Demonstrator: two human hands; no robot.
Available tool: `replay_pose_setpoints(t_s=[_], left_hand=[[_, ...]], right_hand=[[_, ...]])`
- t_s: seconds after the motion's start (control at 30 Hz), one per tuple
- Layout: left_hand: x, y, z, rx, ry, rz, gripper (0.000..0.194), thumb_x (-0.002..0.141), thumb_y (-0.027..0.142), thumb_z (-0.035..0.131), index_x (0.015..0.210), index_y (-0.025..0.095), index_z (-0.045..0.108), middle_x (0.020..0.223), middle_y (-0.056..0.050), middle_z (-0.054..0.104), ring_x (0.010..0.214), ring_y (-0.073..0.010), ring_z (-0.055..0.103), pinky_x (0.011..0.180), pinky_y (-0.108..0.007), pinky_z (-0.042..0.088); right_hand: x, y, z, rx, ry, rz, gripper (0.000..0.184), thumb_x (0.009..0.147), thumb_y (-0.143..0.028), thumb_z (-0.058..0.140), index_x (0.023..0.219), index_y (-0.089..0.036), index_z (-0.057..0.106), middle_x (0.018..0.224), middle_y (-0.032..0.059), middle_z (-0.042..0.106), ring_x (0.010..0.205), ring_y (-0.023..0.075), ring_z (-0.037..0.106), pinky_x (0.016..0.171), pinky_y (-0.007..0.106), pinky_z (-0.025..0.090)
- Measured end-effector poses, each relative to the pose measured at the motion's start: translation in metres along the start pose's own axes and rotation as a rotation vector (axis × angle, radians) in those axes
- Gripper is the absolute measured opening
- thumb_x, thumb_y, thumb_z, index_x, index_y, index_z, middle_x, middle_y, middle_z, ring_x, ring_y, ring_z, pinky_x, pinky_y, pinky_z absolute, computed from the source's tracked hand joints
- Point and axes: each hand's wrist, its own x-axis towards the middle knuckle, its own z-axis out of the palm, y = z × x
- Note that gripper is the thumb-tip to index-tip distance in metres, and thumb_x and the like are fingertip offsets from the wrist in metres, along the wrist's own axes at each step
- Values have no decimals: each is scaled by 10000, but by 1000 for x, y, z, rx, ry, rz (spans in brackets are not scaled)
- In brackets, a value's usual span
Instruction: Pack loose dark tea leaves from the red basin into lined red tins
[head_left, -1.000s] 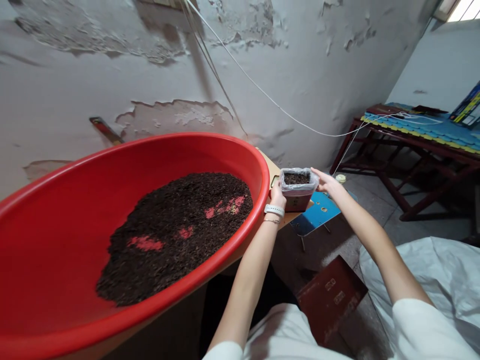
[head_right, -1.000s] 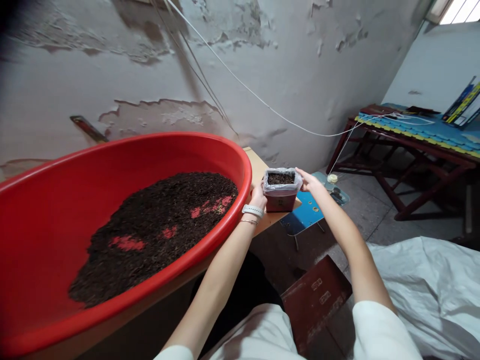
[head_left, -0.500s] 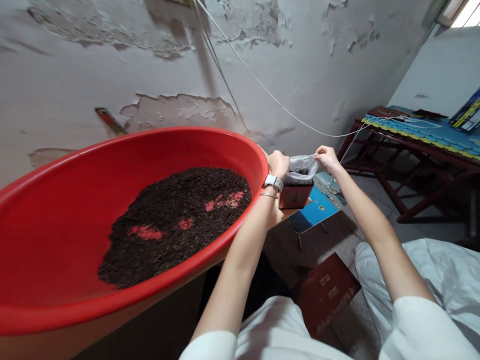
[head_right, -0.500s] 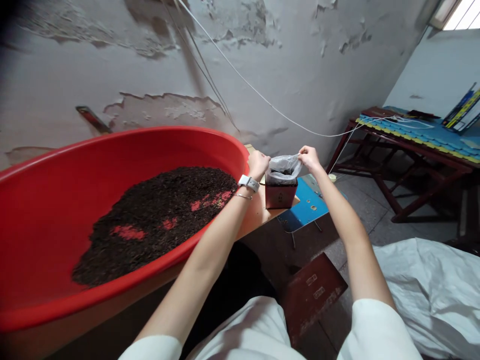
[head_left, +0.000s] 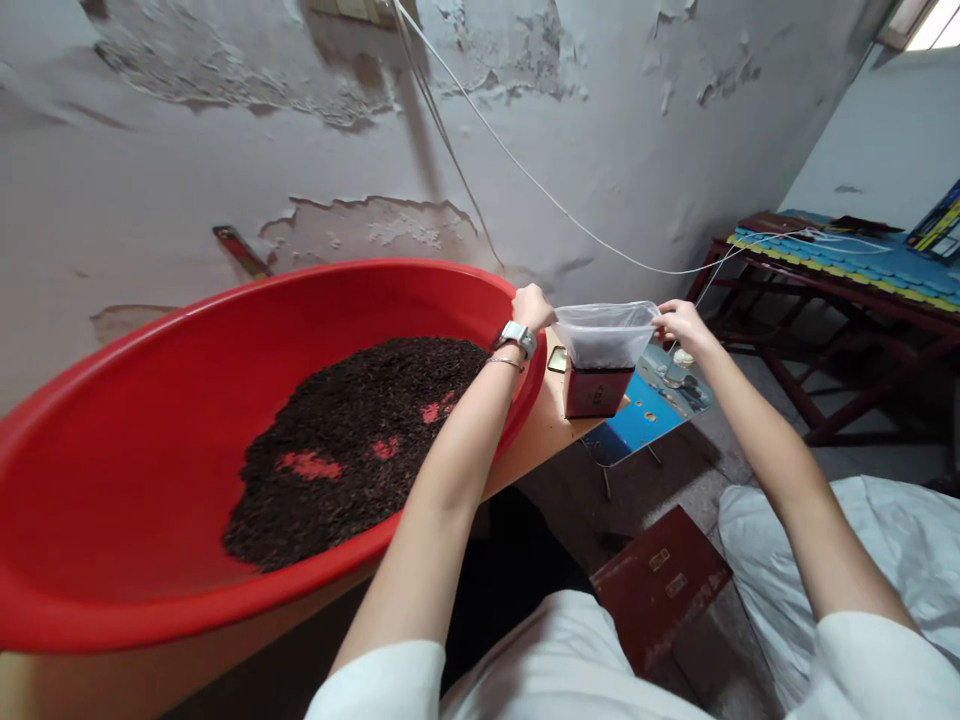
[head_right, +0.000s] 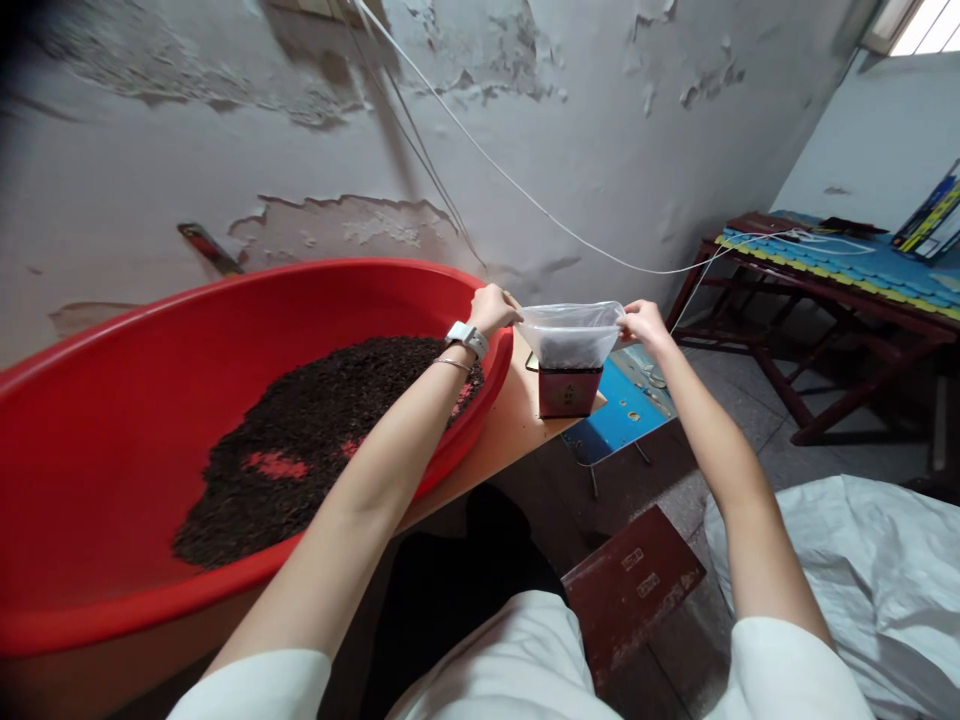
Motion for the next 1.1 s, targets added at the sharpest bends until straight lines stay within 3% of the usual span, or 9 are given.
replay_pose_setpoints(t_s=[0.17,0.3,0.43,0.63,0.73,0.8,0.9,0.97,1.1], left_hand=[[0,-8,-18,66,-74,18,287,722,234,770,532,143,576,544,-59,592,755,-241,700,837,-351,558],[-5,-7,-21,38,-209,7,320,702,259,808,537,129,567,524,-63,590,671,-244,694,755,-367,583],[-4,1,1,22,-225,1,235,695,74,752,553,111,569,578,-93,628,701,-265,711,764,-405,580],[-8,15,54,-145,-246,54,182,735,73,671,599,144,573,616,-58,632,780,-227,697,791,-323,554],[-13,16,56,-135,-224,104,157,745,102,657,602,146,606,624,-53,634,833,-217,675,818,-286,520],[-16,14,47,-137,-206,122,162,784,140,617,623,137,633,654,-65,650,836,-210,665,813,-273,508],[-25,7,34,-20,-220,130,126,756,116,623,632,128,640,671,-78,657,857,-233,667,821,-284,498],[-36,2,35,88,-275,158,103,718,67,639,637,129,636,701,-88,666,885,-267,674,836,-308,497],[-59,-6,64,107,-295,173,110,724,34,657,765,135,670,870,-112,705,975,-291,668,905,-321,490]], right_hand=[[2,8,-23,84,39,-83,73,801,-111,591,838,-164,558,625,-15,553,521,93,556,494,208,501],[10,24,-28,-140,-194,-114,375,622,-83,755,960,-157,612,929,63,665,653,132,610,514,221,492],[17,27,-10,-231,-418,-233,527,563,-125,797,1068,-171,655,896,31,684,656,129,577,509,187,423],[12,8,46,-142,-523,-408,769,537,-174,815,1264,-244,575,1096,12,671,609,81,503,530,179,382],[11,-2,66,-308,-445,-485,408,517,-122,806,903,-198,696,851,-1,682,735,152,560,654,208,410],[11,-6,72,-404,-363,-546,130,589,-158,767,641,-184,651,727,14,641,773,178,566,706,225,402],[12,-4,76,-428,-233,-581,210,665,-217,691,505,-188,558,691,18,602,740,164,547,706,233,390],[11,0,80,-407,-140,-504,271,687,-228,648,464,-194,499,599,7,539,686,154,522,665,235,377],[8,7,89,-261,13,-208,302,712,-182,578,446,-215,439,437,-10,380,597,157,497,578,243,355]])
